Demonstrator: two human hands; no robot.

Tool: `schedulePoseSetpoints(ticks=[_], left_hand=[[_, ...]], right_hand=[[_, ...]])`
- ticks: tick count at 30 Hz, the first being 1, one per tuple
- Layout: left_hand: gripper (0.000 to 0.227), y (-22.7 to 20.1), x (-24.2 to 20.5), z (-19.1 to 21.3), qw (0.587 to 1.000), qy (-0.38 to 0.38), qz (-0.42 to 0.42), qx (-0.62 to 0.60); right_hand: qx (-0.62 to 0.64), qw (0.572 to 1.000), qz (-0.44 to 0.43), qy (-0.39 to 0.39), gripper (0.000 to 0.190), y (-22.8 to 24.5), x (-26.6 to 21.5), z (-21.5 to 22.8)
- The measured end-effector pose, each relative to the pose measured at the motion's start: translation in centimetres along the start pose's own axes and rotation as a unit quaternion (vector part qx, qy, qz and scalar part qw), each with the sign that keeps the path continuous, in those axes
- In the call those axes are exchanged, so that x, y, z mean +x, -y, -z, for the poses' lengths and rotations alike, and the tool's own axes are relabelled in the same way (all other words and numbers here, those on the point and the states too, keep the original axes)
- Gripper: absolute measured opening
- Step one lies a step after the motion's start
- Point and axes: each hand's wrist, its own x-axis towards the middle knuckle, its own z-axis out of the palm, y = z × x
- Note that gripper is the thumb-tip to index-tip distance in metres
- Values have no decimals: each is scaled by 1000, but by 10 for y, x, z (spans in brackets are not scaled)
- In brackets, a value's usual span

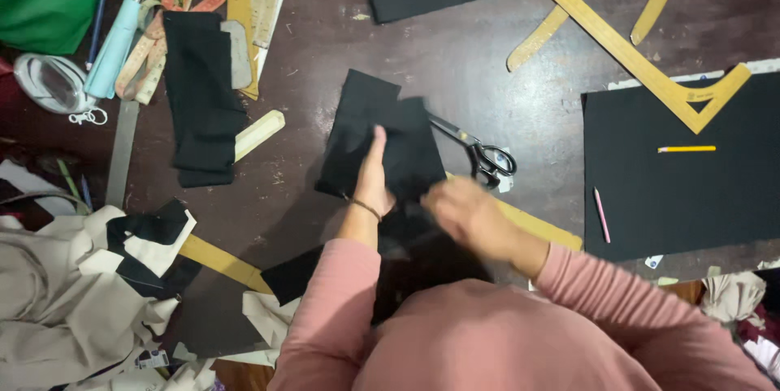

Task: The person folds a piece of black fabric, places a wooden ruler on it, and uses scissors to cut along the ruler's edge. The person then removes the ruler and continues cutting the fabric.

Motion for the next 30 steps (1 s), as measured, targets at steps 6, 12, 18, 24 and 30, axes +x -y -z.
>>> schedulePoseSetpoints(ticks=[6,12,18,24,30], left_hand=[[31,98,161,58,976,15,-216,-10],[23,98,61,38,935,114,-274,192],[21,87,33,44,942,112,-292,124],[19,47,3,61,915,-21,-399,-60],[19,40,82,156,872,-80,-459,-148]], right_hand=[[91,996,-10,-20,28,1,-55,-11],[449,813,-317,-193,96,-44,-21,6],[479,729,-348,-343,25,-63,-37,-9],[488,749,-302,-331,26,-58,-71,18],[425,820,-270,-273,22,-62,-106,62]])
